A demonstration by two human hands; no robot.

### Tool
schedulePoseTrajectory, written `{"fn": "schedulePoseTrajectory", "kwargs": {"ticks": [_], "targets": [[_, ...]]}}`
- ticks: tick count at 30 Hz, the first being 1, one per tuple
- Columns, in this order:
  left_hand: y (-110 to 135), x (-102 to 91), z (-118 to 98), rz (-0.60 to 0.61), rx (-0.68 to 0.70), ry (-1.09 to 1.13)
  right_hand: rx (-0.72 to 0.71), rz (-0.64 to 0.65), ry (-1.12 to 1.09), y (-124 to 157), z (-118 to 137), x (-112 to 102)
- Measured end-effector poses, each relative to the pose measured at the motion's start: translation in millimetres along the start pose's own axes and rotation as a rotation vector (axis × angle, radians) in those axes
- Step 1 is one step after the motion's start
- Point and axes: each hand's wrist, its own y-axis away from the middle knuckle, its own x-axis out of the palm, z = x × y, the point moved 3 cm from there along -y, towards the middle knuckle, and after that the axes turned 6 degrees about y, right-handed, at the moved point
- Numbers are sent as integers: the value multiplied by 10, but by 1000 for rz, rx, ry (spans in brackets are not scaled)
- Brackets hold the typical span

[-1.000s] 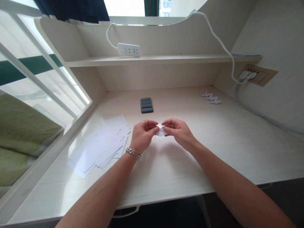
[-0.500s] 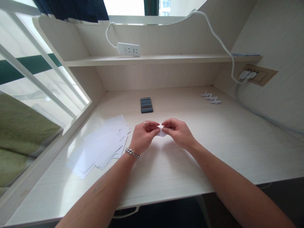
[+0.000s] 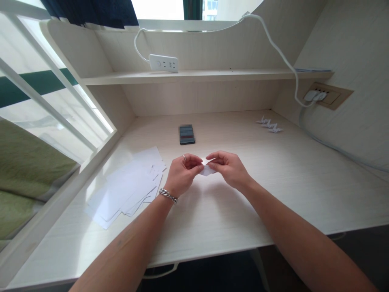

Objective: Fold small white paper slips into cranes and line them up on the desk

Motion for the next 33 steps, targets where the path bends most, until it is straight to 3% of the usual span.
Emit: {"fn": "schedulePoseTrajectory", "kwargs": {"ticks": [3,8,20,26,33], "targets": [[3,-1,-10,0,16,-45,20,31,18,6,14,-7],[34,32,-57,24,67,-198,-69,9,218,34,61,7],[-2,-29,-19,33,44,-113,-3,33,113,0,20,-47],[28,26,-42,139,52,-261,-36,60,168,13,41,-13],[2,-3,-45,188,-25,-132,-21,57,140,-3,48,-77]]}}
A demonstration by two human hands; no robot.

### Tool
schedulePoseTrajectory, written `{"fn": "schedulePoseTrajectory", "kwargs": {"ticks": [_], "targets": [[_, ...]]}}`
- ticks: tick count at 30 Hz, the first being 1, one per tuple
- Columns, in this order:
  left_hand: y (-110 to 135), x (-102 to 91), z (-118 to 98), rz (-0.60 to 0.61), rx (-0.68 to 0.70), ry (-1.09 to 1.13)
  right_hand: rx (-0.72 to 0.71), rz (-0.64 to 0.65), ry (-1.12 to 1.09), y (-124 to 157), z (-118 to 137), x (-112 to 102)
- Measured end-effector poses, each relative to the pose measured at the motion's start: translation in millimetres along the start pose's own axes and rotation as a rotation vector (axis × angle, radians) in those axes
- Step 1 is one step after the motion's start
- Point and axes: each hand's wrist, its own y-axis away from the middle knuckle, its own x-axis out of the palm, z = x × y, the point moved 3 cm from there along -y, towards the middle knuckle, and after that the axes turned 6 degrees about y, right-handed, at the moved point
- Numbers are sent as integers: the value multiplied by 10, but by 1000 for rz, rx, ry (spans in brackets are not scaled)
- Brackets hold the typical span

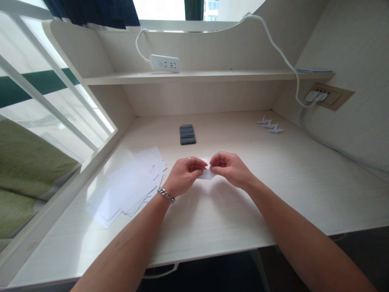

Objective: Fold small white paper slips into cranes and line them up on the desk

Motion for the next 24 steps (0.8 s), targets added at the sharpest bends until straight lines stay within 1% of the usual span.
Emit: {"fn": "schedulePoseTrajectory", "kwargs": {"ticks": [5,9,12,15,17,20,22,24], "targets": [[-11,-27,-19,-57,-8,-35,6,-40,32,-18,-23,-32],[-2,5,-19,-54,-4,-23,7,-73,57,-20,-28,-40],[5,9,1,-56,24,-79,31,-24,115,-6,-13,-14],[5,12,29,-32,37,-98,19,39,209,7,14,21],[2,4,41,-66,32,-47,2,15,235,4,16,27],[-2,8,45,-135,22,35,23,-85,147,-20,-30,22],[-4,43,46,-99,19,-9,61,-131,-13,-37,-76,36],[-6,78,55,-51,26,-106,105,-153,-182,-48,-110,65]]}}
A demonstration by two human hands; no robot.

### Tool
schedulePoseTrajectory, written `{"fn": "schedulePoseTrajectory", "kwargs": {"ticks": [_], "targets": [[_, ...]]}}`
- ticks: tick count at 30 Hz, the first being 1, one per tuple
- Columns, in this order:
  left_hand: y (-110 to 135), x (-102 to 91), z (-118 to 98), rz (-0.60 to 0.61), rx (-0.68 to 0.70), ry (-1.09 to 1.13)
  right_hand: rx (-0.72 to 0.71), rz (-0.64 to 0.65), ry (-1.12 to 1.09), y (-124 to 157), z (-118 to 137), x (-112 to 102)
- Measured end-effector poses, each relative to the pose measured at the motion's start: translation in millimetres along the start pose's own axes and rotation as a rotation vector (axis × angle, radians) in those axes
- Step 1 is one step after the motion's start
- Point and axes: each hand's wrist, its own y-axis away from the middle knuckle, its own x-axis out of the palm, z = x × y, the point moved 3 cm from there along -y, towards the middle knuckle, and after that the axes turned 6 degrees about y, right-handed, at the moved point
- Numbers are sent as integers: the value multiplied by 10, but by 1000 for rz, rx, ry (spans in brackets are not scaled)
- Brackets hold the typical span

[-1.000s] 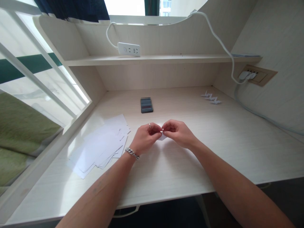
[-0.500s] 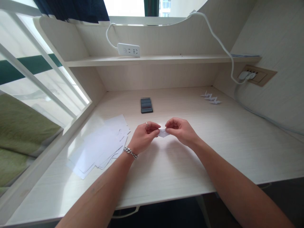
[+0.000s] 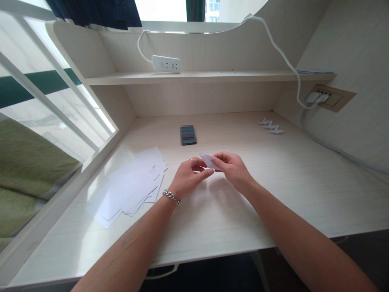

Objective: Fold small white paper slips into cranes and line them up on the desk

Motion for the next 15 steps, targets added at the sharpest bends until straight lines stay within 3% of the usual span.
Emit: {"fn": "schedulePoseTrajectory", "kwargs": {"ticks": [3,9,15], "targets": [[-14,-2,41,-27,12,-61,42,-1,-82,9,-2,45],[-41,-71,117,-163,-10,109,84,70,75,50,66,89],[-5,-24,26,-142,-76,294,92,130,133,61,63,91]]}}
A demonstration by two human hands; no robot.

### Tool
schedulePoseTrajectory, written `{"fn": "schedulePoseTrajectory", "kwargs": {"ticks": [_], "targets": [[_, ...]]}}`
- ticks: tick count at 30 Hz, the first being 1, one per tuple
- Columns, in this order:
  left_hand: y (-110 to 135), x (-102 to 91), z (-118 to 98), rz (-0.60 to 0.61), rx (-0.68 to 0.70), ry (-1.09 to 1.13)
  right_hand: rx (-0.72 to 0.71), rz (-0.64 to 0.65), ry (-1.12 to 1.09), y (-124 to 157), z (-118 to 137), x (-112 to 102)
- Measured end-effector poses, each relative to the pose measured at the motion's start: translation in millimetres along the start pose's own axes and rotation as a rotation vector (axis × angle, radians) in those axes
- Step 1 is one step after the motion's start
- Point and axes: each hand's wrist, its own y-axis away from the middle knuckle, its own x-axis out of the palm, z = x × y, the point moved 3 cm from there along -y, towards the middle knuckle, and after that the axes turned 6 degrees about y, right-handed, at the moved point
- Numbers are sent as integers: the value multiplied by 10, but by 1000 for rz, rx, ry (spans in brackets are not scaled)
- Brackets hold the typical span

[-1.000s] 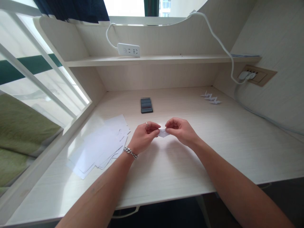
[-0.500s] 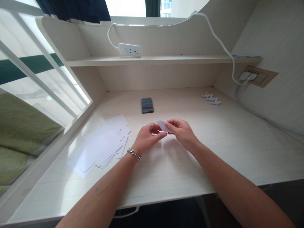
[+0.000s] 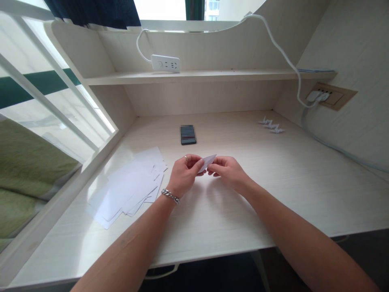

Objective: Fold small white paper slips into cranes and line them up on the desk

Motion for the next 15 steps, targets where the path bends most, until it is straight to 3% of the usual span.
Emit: {"fn": "schedulePoseTrajectory", "kwargs": {"ticks": [4,9,15], "targets": [[6,-8,-34,-17,21,-98,10,-27,-76,25,31,-44],[1,-7,-30,62,24,-176,-92,-49,-7,21,31,-77],[26,0,-68,79,23,-150,-46,-79,-116,0,-3,-77]]}}
